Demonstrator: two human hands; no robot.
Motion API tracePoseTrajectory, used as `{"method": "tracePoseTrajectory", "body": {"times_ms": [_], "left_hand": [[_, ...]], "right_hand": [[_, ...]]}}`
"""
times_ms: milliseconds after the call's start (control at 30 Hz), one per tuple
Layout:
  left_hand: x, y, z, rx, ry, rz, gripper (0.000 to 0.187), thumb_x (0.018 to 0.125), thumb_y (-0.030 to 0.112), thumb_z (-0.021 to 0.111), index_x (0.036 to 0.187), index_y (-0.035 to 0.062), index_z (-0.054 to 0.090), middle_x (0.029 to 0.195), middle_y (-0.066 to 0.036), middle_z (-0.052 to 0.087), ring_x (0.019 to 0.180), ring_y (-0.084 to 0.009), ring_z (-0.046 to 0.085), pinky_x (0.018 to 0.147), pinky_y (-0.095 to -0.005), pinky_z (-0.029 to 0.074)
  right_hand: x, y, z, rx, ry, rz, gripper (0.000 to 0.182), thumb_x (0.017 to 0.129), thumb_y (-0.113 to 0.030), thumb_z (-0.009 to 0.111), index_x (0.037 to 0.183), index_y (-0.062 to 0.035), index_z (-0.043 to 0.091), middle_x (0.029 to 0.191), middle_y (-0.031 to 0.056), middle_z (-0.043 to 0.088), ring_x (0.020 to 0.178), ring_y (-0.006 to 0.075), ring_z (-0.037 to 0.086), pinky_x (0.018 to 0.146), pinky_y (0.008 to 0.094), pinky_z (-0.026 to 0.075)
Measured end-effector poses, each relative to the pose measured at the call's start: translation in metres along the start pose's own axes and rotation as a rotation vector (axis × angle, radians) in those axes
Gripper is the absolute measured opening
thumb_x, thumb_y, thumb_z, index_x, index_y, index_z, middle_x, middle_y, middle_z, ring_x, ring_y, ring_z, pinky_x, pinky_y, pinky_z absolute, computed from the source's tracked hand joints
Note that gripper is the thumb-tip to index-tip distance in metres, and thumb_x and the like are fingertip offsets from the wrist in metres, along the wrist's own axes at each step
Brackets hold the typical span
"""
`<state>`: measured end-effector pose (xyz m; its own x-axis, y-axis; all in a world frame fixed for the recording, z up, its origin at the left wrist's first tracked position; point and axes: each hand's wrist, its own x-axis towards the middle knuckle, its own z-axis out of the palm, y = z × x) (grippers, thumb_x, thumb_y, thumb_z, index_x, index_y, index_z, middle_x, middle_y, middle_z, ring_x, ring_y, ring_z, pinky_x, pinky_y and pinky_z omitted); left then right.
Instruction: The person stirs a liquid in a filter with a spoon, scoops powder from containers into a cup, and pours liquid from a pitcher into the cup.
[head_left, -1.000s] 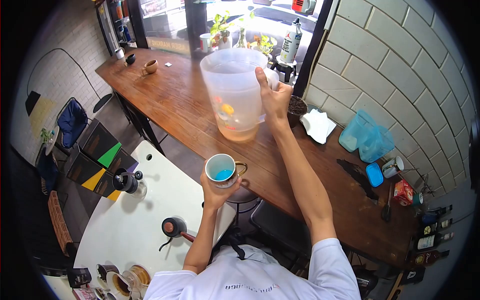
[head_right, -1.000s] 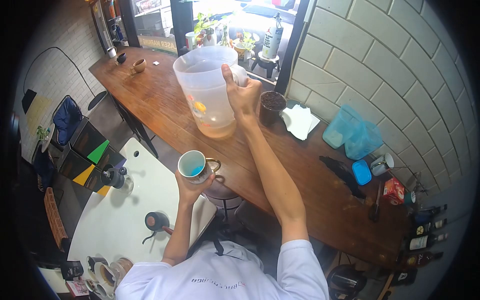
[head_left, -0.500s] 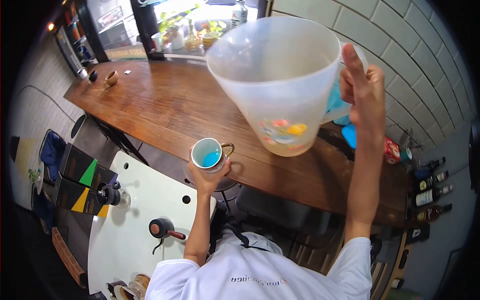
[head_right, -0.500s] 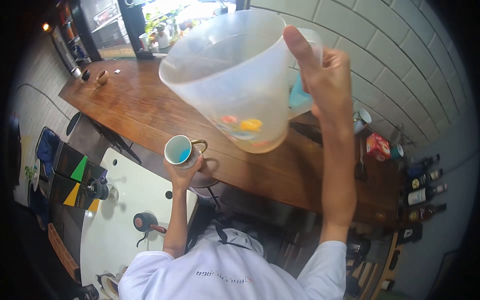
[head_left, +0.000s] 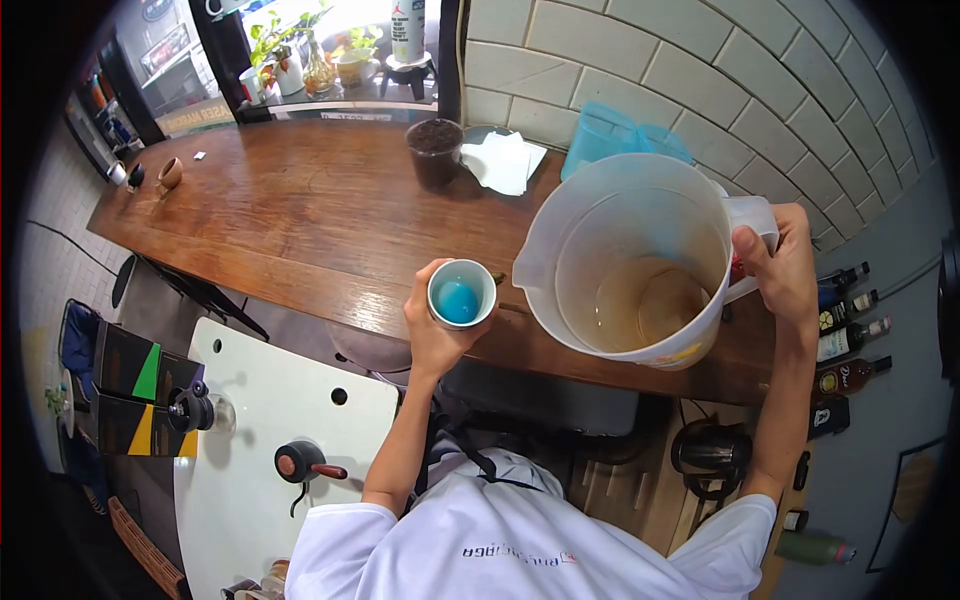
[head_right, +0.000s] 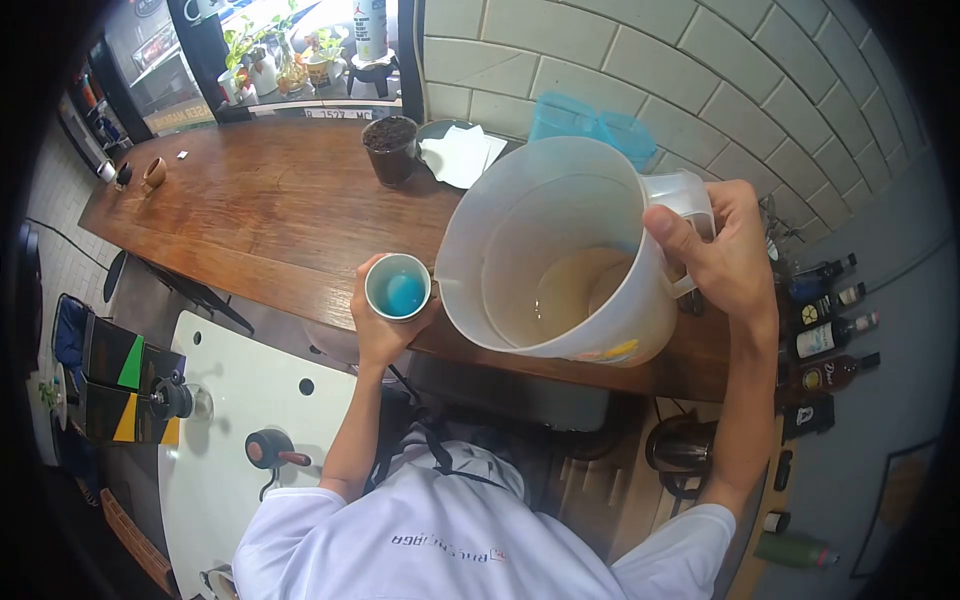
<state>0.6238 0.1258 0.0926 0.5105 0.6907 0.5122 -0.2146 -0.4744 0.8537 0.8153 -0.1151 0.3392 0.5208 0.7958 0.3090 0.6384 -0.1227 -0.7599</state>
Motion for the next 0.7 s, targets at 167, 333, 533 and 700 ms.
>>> {"method": "tracePoseTrajectory", "body": {"times_ms": [167, 333, 533, 700], "left_hand": [[-0.002, 0.005, 0.007, 0.007, 0.014, 0.012, 0.075, 0.061, 0.013, 0.093, 0.124, 0.0043, 0.052, 0.103, -0.01, 0.069, 0.094, -0.0215, 0.07, 0.084, -0.0351, 0.056], [-0.007, 0.007, 0.012, -0.005, -0.001, 0.009, 0.072, 0.064, 0.013, 0.092, 0.124, 0.0047, 0.053, 0.103, -0.012, 0.07, 0.094, -0.0229, 0.071, 0.085, -0.0355, 0.056], [-0.011, 0.008, 0.019, 0.024, 0.0, 0.009, 0.073, 0.064, 0.016, 0.092, 0.124, 0.0038, 0.053, 0.104, -0.012, 0.071, 0.095, -0.0235, 0.07, 0.086, -0.0359, 0.055], [-0.013, 0.008, 0.02, -0.009, 0.014, -0.052, 0.072, 0.063, 0.014, 0.091, 0.124, 0.003, 0.053, 0.104, -0.013, 0.07, 0.096, -0.0236, 0.07, 0.087, -0.0359, 0.055]], "right_hand": [[-0.003, -0.003, 0.001, -0.066, -0.05, 0.084, 0.044, 0.083, -0.041, 0.082, 0.083, 0.0021, 0.072, 0.067, -0.0005, 0.063, 0.06, 0.0058, 0.056, 0.053, 0.0247, 0.043], [0.002, 0.003, 0.006, -0.106, -0.098, 0.068, 0.046, 0.079, -0.043, 0.085, 0.074, -0.0001, 0.068, 0.059, -0.0039, 0.054, 0.056, 0.004, 0.048, 0.051, 0.0256, 0.039], [0.019, -0.008, 0.017, -0.187, -0.152, 0.054, 0.049, 0.078, -0.041, 0.085, 0.062, -0.0028, 0.058, 0.053, -0.0044, 0.046, 0.053, 0.0049, 0.045, 0.05, 0.0263, 0.038], [0.029, -0.016, 0.023, -0.237, -0.175, 0.067, 0.05, 0.077, -0.041, 0.085, 0.061, -0.0027, 0.056, 0.052, -0.0041, 0.045, 0.052, 0.0063, 0.045, 0.05, 0.0276, 0.039]]}}
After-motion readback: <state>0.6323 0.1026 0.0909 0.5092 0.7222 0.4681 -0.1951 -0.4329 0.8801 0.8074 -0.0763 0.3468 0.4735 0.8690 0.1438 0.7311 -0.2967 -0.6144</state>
